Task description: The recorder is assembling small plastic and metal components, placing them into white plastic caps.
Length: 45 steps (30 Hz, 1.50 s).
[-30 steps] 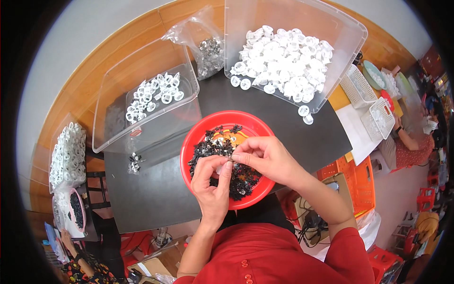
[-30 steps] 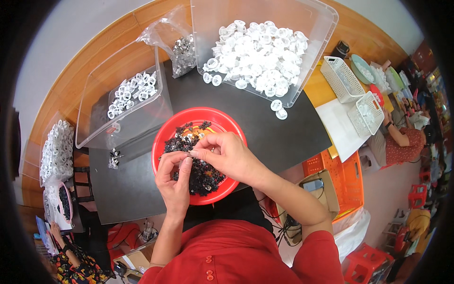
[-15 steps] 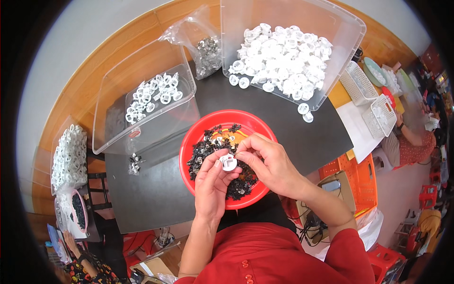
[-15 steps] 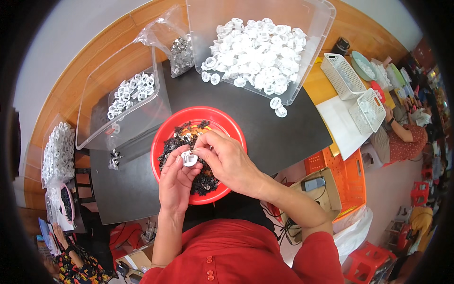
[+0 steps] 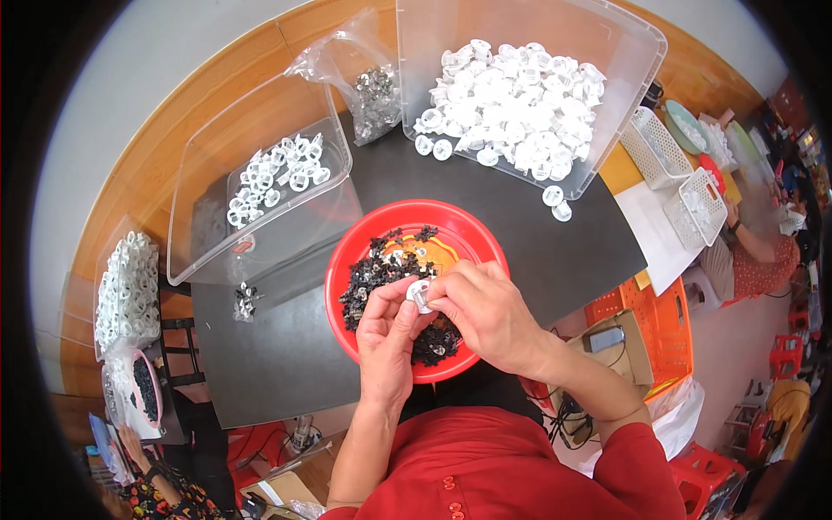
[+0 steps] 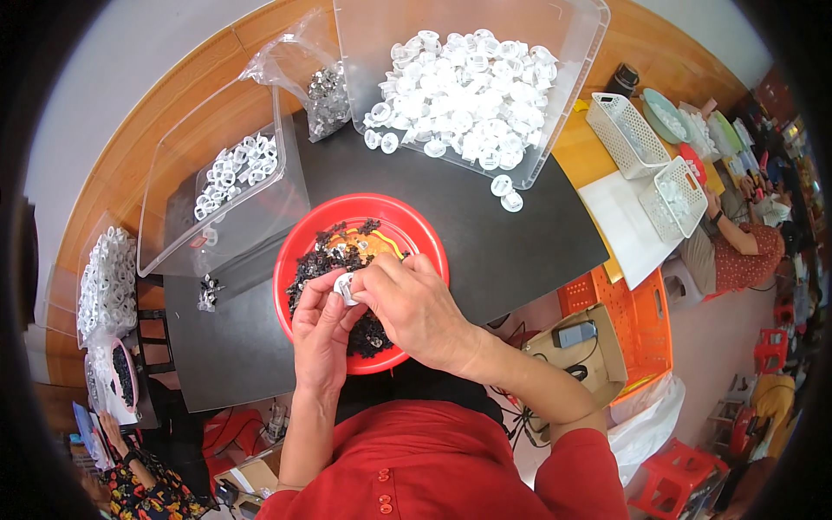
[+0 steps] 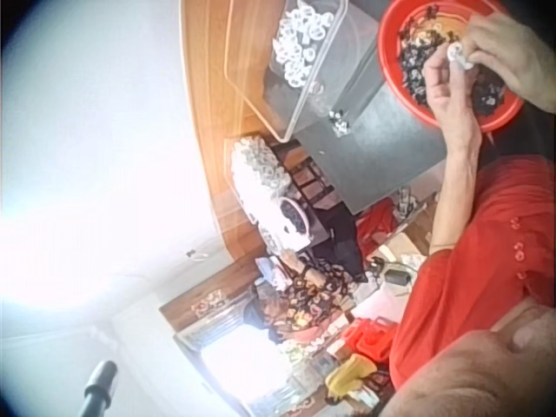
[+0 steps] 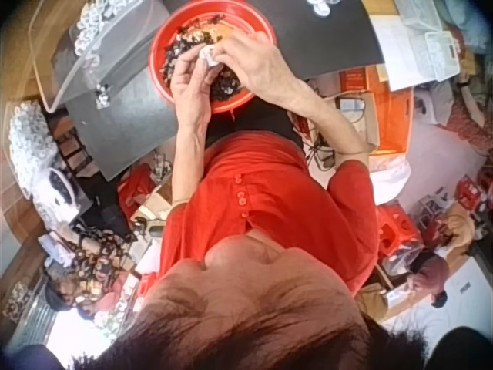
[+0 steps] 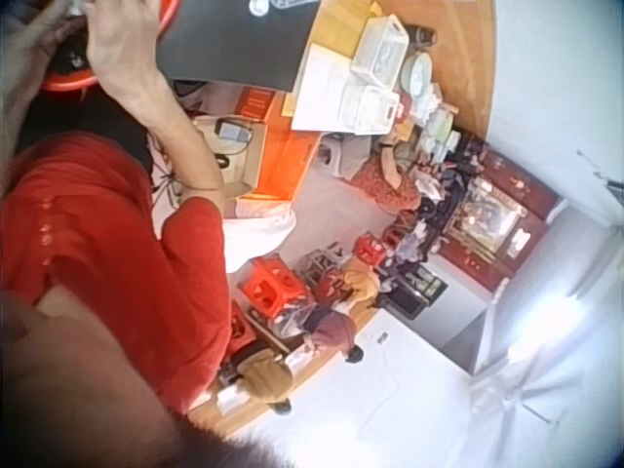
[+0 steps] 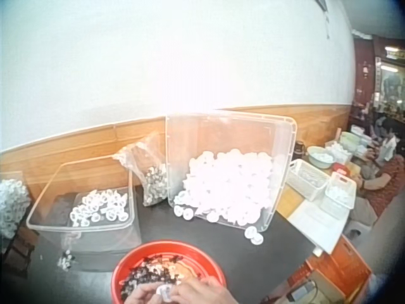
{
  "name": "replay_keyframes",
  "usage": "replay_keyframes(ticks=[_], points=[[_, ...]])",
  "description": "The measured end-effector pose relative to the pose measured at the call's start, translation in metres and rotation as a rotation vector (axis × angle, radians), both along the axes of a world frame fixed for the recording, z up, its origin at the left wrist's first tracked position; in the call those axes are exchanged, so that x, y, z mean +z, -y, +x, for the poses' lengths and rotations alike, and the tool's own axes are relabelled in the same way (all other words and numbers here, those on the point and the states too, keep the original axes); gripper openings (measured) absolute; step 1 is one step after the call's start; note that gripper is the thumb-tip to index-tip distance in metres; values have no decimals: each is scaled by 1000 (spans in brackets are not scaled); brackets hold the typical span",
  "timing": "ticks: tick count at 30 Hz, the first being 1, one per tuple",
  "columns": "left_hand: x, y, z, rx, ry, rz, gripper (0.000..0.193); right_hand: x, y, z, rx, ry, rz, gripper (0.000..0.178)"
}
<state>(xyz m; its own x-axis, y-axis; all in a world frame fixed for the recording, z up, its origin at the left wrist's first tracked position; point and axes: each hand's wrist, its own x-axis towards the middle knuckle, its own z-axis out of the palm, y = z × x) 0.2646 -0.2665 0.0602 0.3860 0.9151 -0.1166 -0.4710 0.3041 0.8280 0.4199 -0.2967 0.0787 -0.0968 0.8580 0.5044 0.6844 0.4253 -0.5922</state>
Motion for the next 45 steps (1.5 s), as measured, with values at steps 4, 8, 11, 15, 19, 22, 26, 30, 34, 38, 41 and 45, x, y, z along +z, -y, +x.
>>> replay_keyframes(ticks=[4,8,11,15,19,22,26,30,34,38,41,45], points=[[-4,1,-1,1,-3,4,24,2,-1,2,27,73,60,8],[1,-1,2,-4,15,-18,24,0,1,0,-9,-112,45,10],[3,0,3,14,-8,-17,25,5,1,-1,-49,-399,-112,11],[4,2,4,27,12,-25,25,-6,-1,0,-16,-579,-305,11],[4,6,8,59,-24,73,24,-13,-3,-13,26,-957,-305,10],[1,5,6,79,25,15,25,-12,-2,-18,41,-1106,-350,9],[0,3,6,96,70,-1,24,-13,-1,-24,27,-1064,-336,7],[-9,-1,2,88,137,-13,21,-17,0,-27,-34,-894,-269,7],[-5,2,3,116,99,-98,26,-12,-2,-27,-47,-863,-256,8],[5,5,6,130,95,-99,29,-11,-4,-27,-45,-997,-268,8],[2,4,5,110,116,-99,30,-13,-2,-29,-51,-943,-233,8],[-6,1,0,112,183,-157,30,-12,-1,-20,-17,-787,-261,8]])
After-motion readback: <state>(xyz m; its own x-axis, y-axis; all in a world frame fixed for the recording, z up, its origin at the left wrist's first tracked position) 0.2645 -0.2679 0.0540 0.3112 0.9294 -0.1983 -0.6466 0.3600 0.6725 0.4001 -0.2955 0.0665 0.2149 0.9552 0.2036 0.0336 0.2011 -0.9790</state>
